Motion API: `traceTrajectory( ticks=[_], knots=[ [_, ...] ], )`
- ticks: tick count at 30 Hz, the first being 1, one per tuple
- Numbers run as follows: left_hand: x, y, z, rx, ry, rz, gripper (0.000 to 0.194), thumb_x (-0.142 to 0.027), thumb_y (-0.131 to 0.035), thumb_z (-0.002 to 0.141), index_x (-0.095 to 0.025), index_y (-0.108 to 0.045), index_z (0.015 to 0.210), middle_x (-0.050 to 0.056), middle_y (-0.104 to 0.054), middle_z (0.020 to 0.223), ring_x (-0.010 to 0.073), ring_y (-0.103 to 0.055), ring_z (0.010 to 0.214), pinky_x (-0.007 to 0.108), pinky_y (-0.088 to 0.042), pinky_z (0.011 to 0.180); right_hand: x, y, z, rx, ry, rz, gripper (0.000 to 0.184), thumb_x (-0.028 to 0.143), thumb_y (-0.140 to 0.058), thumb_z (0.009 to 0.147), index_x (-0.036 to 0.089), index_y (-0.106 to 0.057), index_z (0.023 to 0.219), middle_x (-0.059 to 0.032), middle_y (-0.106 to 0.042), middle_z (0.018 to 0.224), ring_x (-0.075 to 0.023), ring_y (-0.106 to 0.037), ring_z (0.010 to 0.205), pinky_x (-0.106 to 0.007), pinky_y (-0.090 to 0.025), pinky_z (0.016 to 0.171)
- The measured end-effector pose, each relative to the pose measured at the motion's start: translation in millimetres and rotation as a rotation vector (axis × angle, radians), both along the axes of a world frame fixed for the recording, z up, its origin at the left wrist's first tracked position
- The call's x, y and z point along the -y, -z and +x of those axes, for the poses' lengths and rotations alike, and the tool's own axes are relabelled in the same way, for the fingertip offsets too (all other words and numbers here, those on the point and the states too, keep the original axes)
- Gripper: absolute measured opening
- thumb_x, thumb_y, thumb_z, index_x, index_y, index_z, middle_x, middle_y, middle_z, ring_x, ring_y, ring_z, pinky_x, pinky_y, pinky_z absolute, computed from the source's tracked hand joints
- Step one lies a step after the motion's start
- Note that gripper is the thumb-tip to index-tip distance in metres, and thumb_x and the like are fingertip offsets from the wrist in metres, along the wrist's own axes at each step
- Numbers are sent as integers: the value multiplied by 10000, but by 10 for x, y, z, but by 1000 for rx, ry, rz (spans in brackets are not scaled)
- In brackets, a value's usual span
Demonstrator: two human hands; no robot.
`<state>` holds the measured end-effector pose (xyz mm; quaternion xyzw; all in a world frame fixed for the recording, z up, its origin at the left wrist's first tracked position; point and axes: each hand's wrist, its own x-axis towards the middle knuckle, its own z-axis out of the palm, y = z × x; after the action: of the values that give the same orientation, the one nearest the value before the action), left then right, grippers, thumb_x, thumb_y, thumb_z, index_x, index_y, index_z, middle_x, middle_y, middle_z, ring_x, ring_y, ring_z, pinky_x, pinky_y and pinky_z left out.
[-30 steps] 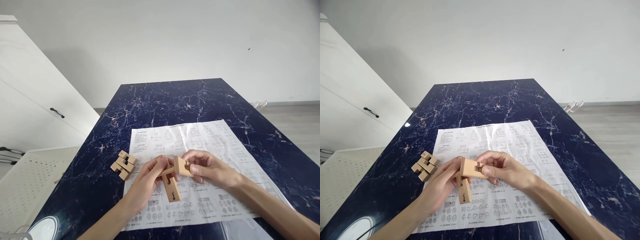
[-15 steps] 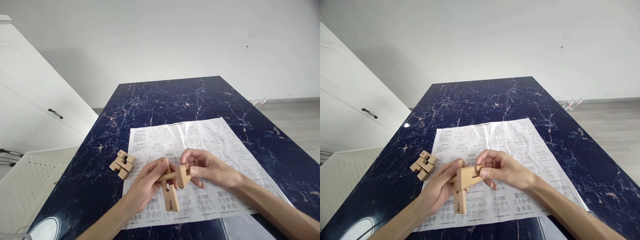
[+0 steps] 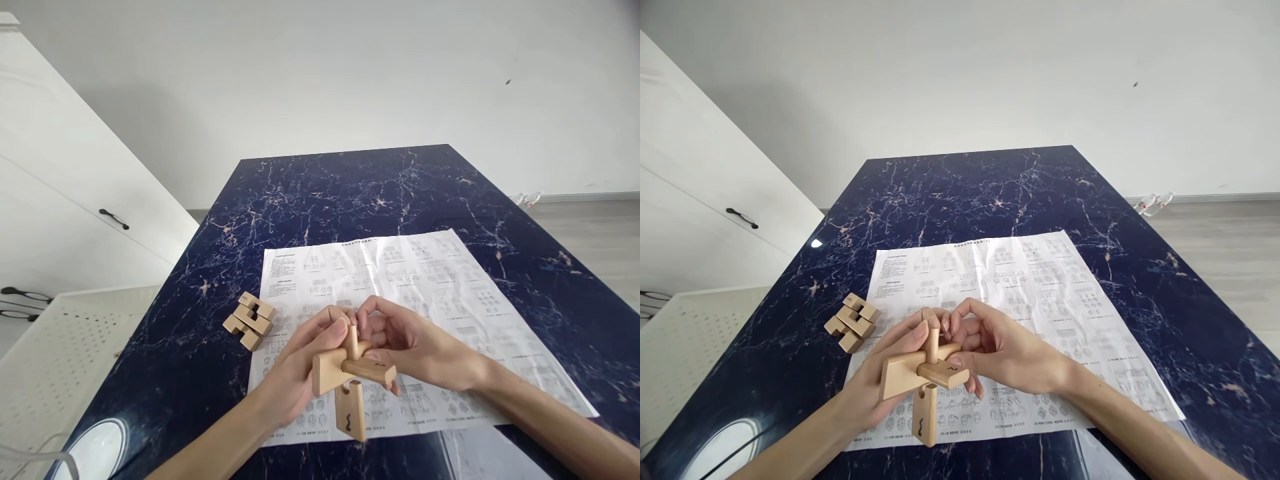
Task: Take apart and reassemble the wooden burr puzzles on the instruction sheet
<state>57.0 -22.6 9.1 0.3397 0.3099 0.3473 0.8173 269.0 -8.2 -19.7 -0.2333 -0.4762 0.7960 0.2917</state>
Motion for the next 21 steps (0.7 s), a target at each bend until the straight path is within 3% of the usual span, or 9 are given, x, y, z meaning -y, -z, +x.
traceTrajectory(
  ticks=[6, 11, 17, 21],
  knots=[
    [21, -40, 30, 77, -42, -46, 353, -489, -846, 891, -180, -686, 951, 29, -510, 991, 154, -526, 832, 279, -495, 779, 52, 41, -80, -60, 71, -8, 314, 298, -821, 977, 233, -526, 1062, 14, -688, 893, -105, -674, 720, -177, -574, 533],
    [1, -20, 19, 60, -60, -82, 386, -540, -829, 905, -174, -731, 979, 25, -542, 922, 147, -536, 794, 260, -470, 715, 29, 44, -69, -93, 68, 3, 276, 280, -796, 1000, 236, -529, 1055, 7, -706, 934, -68, -628, 633, -171, -541, 518],
    [-33, 2, 15, 127, -126, -150, 377, -487, -890, 859, -145, -789, 982, 50, -597, 970, 171, -598, 894, 271, -514, 801, 50, 39, -63, -36, 134, 150, 108, 292, -687, 1078, 220, -617, 1118, 21, -687, 891, -39, -587, 556, -192, -487, 537],
    [-30, 22, -6, 156, -124, -169, 330, -453, -880, 874, -144, -789, 947, 49, -605, 950, 164, -603, 874, 270, -516, 828, 105, 62, -85, 41, 194, 233, 122, 318, -696, 1072, 212, -647, 1035, 40, -642, 778, -47, -523, 531, -198, -431, 510]
  ],
)
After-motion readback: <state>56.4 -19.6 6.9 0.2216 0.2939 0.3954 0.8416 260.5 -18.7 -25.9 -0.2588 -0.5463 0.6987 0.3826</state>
